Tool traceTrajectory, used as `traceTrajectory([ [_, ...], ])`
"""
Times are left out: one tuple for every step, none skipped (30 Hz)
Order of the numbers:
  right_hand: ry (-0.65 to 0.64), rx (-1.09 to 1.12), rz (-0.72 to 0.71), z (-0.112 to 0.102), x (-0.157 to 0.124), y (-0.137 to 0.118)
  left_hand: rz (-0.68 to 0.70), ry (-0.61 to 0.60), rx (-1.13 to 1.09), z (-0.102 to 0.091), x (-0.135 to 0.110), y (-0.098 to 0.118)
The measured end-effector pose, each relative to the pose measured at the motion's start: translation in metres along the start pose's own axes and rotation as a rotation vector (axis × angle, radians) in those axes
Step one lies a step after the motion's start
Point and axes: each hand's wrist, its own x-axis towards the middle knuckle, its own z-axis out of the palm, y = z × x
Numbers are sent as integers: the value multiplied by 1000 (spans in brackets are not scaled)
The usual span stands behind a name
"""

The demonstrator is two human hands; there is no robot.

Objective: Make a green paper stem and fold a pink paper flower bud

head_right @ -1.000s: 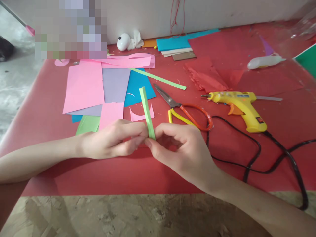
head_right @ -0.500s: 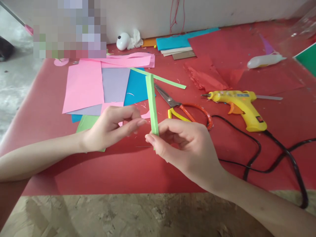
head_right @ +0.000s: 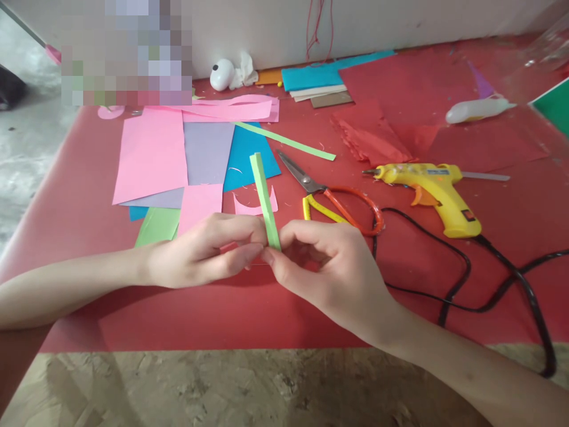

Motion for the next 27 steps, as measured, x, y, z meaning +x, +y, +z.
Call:
traceTrajectory([
  [-6,-6,-1,0,0,0,1,-12,-8,0,0,-1],
  [-10,-12,-2,0,1,0,0,-16,-12,0,0,-1],
  [-16,-15,0,0,1,1,-4,-15,-10,0,0,-2],
  [-24,-15,5,1,1,1,-11,-10,-3,0,0,-2],
  [-31,-12,10,1,1,2,-20,-6,6,1,-1,-2],
  [-42,-10,16,1,1,3,-31,-3,20,1,-1,-2],
  [-48,-9,22,2,1,4,-42,4,35,1,-1,-2],
  [-49,-8,22,2,0,4,-59,18,58,2,-2,-2],
  [-42,-9,18,2,0,5,-82,32,85,1,-2,-2],
  [-27,-10,13,2,0,6,-110,44,110,1,-1,-3],
  [-7,-10,7,2,-1,6,-143,52,136,0,-1,-4],
  [15,-5,-2,2,-1,6,-175,63,159,-2,0,-5],
  [33,1,-9,2,-1,5,-201,72,181,-3,0,-7],
  [45,8,-14,2,-1,5,-224,85,200,-4,1,-8],
  [54,17,-19,2,-1,4,-241,103,213,-5,1,-10],
  [59,25,-24,2,-1,4,-246,126,217,-6,2,-12],
  [64,36,-29,2,-1,4,-227,139,210,-6,2,-13],
  [68,45,-29,2,-1,4,-188,140,197,-6,2,-14],
  [73,55,-29,2,-1,4,-145,134,180,-6,1,-14],
  [77,68,-28,2,-1,4,-111,122,156,-5,1,-13],
  [78,80,-23,2,-1,4,-93,109,128,-5,1,-11],
  [75,91,-16,2,-1,4,-112,98,85,-5,1,-9],
  [73,102,-13,2,-1,4,-142,92,36,-4,1,-7],
  [67,109,-10,1,-1,3,-169,91,-16,-4,1,-5],
  [57,113,-5,1,-1,3,-182,89,-57,-4,0,-3],
  [41,115,-3,1,0,3,-186,80,-77,-4,0,-1],
  [21,117,-1,1,0,3,-186,63,-76,-5,0,0],
])
